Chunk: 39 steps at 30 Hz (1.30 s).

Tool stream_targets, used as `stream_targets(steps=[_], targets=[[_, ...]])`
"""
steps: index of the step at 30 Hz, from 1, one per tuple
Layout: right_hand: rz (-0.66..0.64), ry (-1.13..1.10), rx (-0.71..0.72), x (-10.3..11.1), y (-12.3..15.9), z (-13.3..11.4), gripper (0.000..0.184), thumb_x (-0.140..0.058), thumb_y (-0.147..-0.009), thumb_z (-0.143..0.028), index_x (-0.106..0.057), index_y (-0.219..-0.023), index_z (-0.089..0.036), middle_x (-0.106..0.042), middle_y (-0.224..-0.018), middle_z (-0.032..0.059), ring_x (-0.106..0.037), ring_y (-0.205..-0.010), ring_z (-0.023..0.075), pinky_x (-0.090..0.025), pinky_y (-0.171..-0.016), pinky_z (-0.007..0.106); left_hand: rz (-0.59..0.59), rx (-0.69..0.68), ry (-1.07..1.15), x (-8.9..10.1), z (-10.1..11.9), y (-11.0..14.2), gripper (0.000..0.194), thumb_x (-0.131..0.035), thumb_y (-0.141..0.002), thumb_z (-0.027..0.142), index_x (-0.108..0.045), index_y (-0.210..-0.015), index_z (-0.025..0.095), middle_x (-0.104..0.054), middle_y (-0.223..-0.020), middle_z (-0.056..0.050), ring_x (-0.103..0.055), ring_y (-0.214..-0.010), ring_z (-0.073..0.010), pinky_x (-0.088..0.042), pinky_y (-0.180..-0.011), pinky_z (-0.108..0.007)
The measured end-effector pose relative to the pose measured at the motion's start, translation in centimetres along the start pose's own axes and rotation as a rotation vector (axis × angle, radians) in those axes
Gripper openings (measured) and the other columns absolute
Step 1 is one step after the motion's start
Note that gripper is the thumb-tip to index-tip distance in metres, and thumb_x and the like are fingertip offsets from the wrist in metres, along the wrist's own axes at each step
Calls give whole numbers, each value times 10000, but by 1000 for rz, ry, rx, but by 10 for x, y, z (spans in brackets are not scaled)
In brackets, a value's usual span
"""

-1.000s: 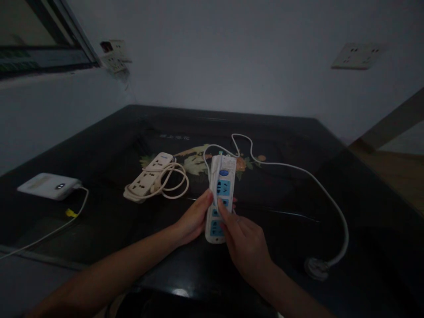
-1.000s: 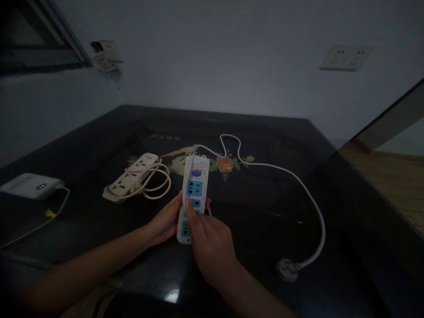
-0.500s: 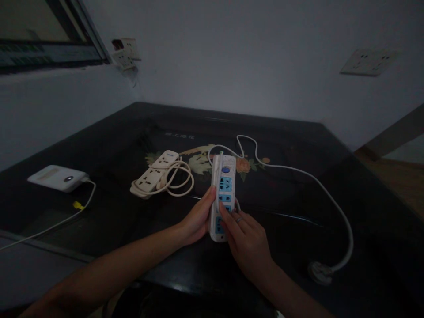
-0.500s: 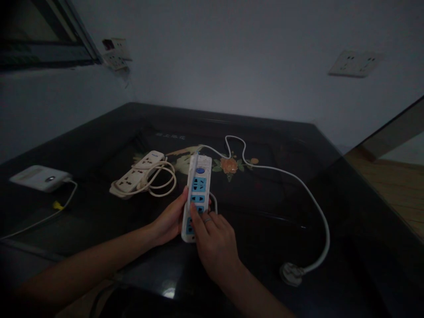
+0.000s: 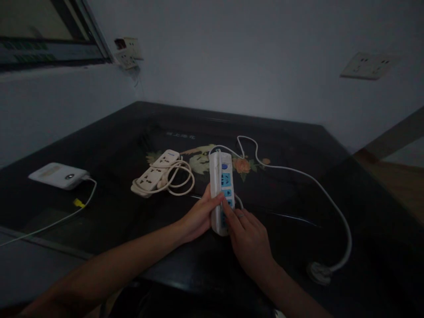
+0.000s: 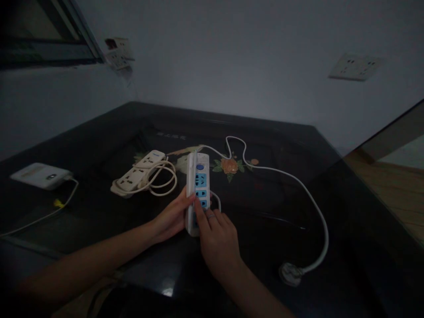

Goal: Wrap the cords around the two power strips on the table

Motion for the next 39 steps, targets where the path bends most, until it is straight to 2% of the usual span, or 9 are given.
stream_targets(steps=[8, 15, 21, 27, 31, 35, 39], targets=[[12, -49, 14, -1, 1, 0, 399, -408, -904, -80, -516, -1288, -74, -686, -881, 109, -609, -763, 200, -534, -682, 334, 1, -3, 19, 0, 1, -2, 467, -689, -775, 263, -476, -1186, 208, -654, -1030, -57, -616, -984, -185, -452, -913, -315], [22, -109, -14, 1, 0, 2, 373, -403, -916, -110, -562, -1252, -102, -669, -823, 105, -607, -751, 181, -535, -689, 307, 23, -40, 5, 2, 2, -2, 386, -649, -808, 244, -487, -1155, 192, -652, -1019, -61, -634, -912, -178, -481, -883, -332], [23, -134, 11, 2, -1, 0, 398, -397, -909, -106, -534, -1282, -96, -664, -820, 113, -613, -763, 192, -546, -684, 314, 36, -31, 17, 3, 2, -2, 381, -668, -792, 246, -509, -1134, 190, -659, -1014, -61, -634, -919, -177, -481, -881, -318], [9, -153, 44, 5, -3, 2, 371, -419, -903, -111, -559, -1245, -73, -679, -789, 92, -618, -677, 163, -529, -613, 271, 17, 15, -17, 3, 2, -3, 348, -669, -790, 261, -560, -1104, 157, -647, -1110, -109, -634, -935, -206, -493, -856, -345], [9, -162, 34, 9, -5, 5, 351, -439, -907, -124, -576, -1228, -87, -680, -762, 70, -615, -653, 154, -496, -599, 266, -43, 25, -34, 6, 2, -6, 327, -674, -788, 250, -601, -1086, 140, -649, -1128, -119, -630, -961, -201, -487, -854, -313], [33, -148, 61, 11, -7, 5, 338, -430, -928, -156, -573, -1227, -91, -661, -673, 45, -603, -616, 147, -471, -633, 285, -59, 39, -53, 7, -1, -7, 329, -634, -823, 336, -609, -1083, 136, -682, -1041, -120, -644, -942, -208, -487, -850, -315], [21, -132, 62, 7, -5, 3, 334, -439, -926, -155, -572, -1224, -89, -683, -717, 62, -631, -669, 157, -481, -647, 285, -38, 98, -90, 6, -5, -4, 390, -563, -851, 449, -586, -1108, 157, -692, -994, -112, -666, -867, -222, -506, -785, -335]])
Point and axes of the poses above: each hand's wrist, its own y-axis away from the middle knuckle, its own x-axis out of the back of the hand, z = x × y, the point moved 4 cm from there along -y, towards the middle knuckle
